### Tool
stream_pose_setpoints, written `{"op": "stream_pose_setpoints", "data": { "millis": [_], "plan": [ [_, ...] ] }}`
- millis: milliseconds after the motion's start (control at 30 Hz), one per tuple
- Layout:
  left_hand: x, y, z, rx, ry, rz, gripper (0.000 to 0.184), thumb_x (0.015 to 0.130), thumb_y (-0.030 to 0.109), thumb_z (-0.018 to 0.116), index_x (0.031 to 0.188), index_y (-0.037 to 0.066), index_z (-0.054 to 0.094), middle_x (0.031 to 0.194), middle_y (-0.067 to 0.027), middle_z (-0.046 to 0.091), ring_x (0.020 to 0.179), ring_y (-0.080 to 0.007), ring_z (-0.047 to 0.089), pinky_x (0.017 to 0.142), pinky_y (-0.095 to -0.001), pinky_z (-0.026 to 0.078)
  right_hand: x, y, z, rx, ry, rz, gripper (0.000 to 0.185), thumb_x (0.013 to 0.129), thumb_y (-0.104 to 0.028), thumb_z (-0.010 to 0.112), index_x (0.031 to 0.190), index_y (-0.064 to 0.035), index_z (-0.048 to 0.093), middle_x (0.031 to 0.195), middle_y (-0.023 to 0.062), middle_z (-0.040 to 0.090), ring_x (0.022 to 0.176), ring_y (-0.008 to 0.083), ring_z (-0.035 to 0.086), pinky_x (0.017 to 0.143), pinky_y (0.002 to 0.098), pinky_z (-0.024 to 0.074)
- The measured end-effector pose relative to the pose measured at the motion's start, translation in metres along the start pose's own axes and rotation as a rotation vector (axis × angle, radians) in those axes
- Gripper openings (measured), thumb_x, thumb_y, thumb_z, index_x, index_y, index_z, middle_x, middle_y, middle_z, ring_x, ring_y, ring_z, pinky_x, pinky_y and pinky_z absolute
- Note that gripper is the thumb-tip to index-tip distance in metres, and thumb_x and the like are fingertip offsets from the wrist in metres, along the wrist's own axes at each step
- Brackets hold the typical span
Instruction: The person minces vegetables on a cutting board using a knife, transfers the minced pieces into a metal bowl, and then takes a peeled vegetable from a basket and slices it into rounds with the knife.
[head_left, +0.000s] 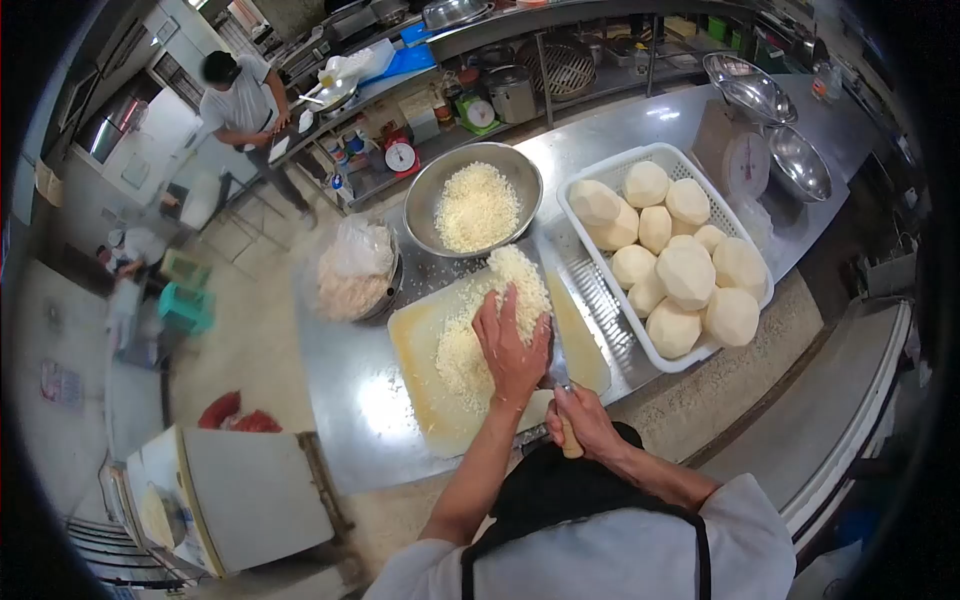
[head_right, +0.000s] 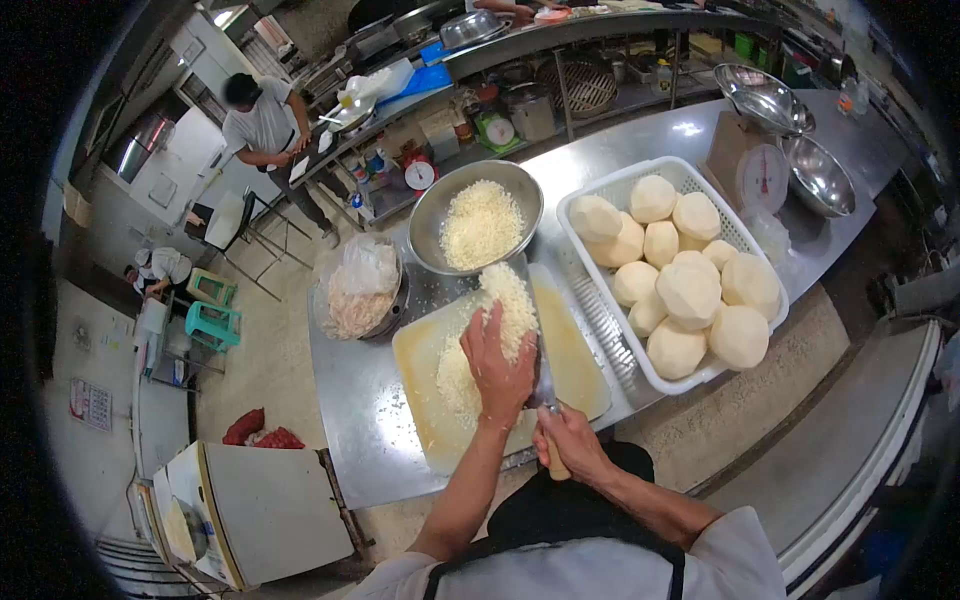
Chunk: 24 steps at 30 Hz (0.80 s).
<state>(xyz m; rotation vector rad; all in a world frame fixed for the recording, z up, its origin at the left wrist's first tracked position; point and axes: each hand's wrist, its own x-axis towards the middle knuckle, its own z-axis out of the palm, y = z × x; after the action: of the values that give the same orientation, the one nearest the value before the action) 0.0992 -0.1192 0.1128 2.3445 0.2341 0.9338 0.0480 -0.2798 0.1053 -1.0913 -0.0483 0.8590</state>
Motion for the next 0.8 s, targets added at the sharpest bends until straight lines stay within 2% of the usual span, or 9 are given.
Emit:
{"op": "stream_pose_setpoints", "data": {
  "millis": [167,233,333,400,500,567,667,767,800],
  "plan": [
    [0.099,-0.033,0.034,0.083,0.072,0.094,0.062,0.089,0.025,0.075,0.142,-0.001,0.055,0.137,-0.0328,0.05,0.125,-0.0489,0.046,0.11,-0.0548,0.037,0.074,-0.063,-0.003,0.035,-0.061,-0.088,0.037,0.108,-0.044,0.052,0.097,-0.0082,0.05,0.067,0.0026,0.055,0.051,0.0124,0.054,0.048,0.0272,0.0443],
    [0.145,-0.066,0.063,0.122,0.1,0.031,0.062,0.089,0.024,0.075,0.142,-0.001,0.055,0.138,-0.032,0.052,0.127,-0.0475,0.047,0.11,-0.0532,0.037,0.091,-0.082,-0.007,0.072,-0.059,-0.064,0.037,0.108,-0.044,0.054,0.096,-0.0085,0.051,0.066,0.0022,0.055,0.051,0.0121,0.054,0.048,0.027,0.0441],
    [0.19,-0.155,0.109,0.095,0.058,0.12,0.051,0.091,0.026,0.074,0.134,0.001,0.062,0.128,-0.0237,0.062,0.119,-0.0438,0.055,0.105,-0.052,0.042,0.091,-0.083,-0.017,0.085,-0.006,0.026,0.034,0.105,-0.039,0.061,0.093,-0.0074,0.055,0.066,0.0016,0.056,0.051,0.0103,0.054,0.049,0.0271,0.0444],
    [0.187,-0.186,0.112,0.138,-0.05,0.115,0.042,0.093,0.026,0.072,0.127,0.003,0.066,0.12,-0.0193,0.067,0.113,-0.0411,0.059,0.101,-0.0506,0.045,0.067,-0.06,-0.035,-0.144,0.013,-0.026,0.031,0.103,-0.035,0.063,0.095,-0.0055,0.058,0.067,0.0012,0.057,0.052,0.0095,0.054,0.049,0.0272,0.0446],
    [0.148,-0.148,0.06,0.031,0.037,0.031,0.031,0.097,0.024,0.068,0.12,0.003,0.07,0.111,-0.017,0.07,0.106,-0.0389,0.063,0.097,-0.0484,0.047,0.026,-0.033,-0.072,-0.294,0.032,0.057,0.026,0.099,-0.027,0.069,0.106,-0.0027,0.062,0.067,0.0004,0.058,0.054,0.0079,0.055,0.051,0.0265,0.0451],
    [0.102,-0.156,0.017,-0.109,-0.224,-0.303,0.026,0.101,0.02,0.062,0.117,0.002,0.07,0.111,-0.0185,0.07,0.105,-0.0368,0.065,0.097,-0.0472,0.047,-0.008,-0.054,-0.082,-0.5,0.071,0.232,0.028,0.097,-0.026,0.072,0.111,-0.0027,0.064,0.068,-0.0001,0.059,0.055,0.0073,0.057,0.053,0.0259,0.0459],
    [0.034,-0.225,0.012,-0.049,-0.294,-0.184,0.036,0.106,0.025,0.053,0.132,0.003,0.066,0.133,-0.02,0.064,0.128,-0.037,0.057,0.109,-0.0447,0.043,-0.032,-0.05,-0.103,-0.68,0.124,0.216,0.037,0.094,-0.026,0.073,0.122,-0.0021,0.064,0.071,0.007,0.066,0.059,0.0171,0.064,0.058,0.0329,0.0503],
    [0.0,-0.222,0.025,0.046,-0.375,-0.167,0.045,0.108,0.031,0.048,0.143,0.005,0.059,0.149,-0.0194,0.055,0.144,-0.036,0.046,0.118,-0.0429,0.036,-0.02,-0.031,-0.127,-1.074,0.134,-0.274,0.046,0.092,-0.026,0.073,0.129,-0.0016,0.062,0.075,0.0175,0.069,0.068,0.0315,0.069,0.065,0.0421,0.0535],
    [0.008,-0.21,0.026,0.001,-0.449,-0.176,0.047,0.108,0.032,0.047,0.145,0.006,0.057,0.153,-0.0188,0.052,0.147,-0.036,0.041,0.12,-0.043,0.034,-0.011,-0.034,-0.125,-1.033,0.107,-0.219,0.048,0.091,-0.027,0.073,0.129,-0.0005,0.062,0.077,0.0211,0.069,0.072,0.0371,0.069,0.069,0.0463,0.0533]
  ]
}}
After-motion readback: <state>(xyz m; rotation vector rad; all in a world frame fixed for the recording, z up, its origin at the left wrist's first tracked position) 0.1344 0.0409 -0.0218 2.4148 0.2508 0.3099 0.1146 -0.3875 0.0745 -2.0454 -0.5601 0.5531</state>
